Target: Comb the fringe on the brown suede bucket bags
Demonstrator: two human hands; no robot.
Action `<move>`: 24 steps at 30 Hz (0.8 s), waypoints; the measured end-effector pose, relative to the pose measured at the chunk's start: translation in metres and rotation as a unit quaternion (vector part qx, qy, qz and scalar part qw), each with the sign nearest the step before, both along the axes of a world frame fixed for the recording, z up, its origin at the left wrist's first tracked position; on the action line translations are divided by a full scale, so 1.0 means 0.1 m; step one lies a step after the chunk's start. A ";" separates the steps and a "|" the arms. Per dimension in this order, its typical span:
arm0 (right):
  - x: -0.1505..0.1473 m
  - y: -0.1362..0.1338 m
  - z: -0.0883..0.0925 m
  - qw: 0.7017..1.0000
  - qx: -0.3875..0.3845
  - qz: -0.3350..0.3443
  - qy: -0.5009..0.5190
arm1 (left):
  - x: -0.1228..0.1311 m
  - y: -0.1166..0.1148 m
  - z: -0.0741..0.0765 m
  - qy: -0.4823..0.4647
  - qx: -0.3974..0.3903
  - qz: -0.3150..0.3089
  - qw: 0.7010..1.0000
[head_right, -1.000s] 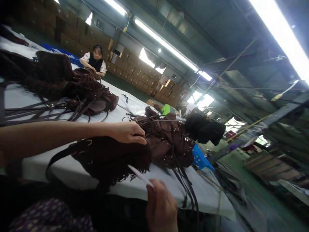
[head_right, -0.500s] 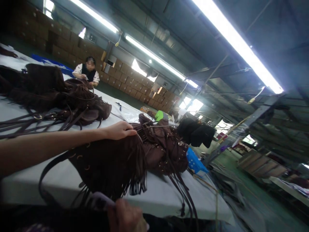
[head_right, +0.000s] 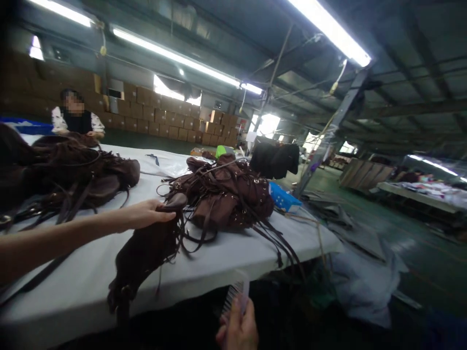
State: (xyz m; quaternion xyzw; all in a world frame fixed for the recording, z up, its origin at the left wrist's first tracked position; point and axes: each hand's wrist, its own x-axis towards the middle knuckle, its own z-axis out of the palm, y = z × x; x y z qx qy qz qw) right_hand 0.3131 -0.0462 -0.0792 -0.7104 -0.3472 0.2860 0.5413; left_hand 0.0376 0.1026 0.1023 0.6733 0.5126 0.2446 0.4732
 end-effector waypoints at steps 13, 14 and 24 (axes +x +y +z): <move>-0.65 -0.14 0.84 0.909 0.092 0.092 -0.395 | 0.61 -1.11 -0.48 -0.317 -0.270 0.132 0.900; -0.73 -0.14 0.73 0.882 0.030 0.157 -0.444 | 0.63 -1.16 -0.58 -0.337 -0.273 0.156 0.888; 0.28 -0.34 -0.65 0.768 -0.333 0.284 -0.467 | 0.05 -1.69 -1.49 -0.308 -0.294 0.378 0.822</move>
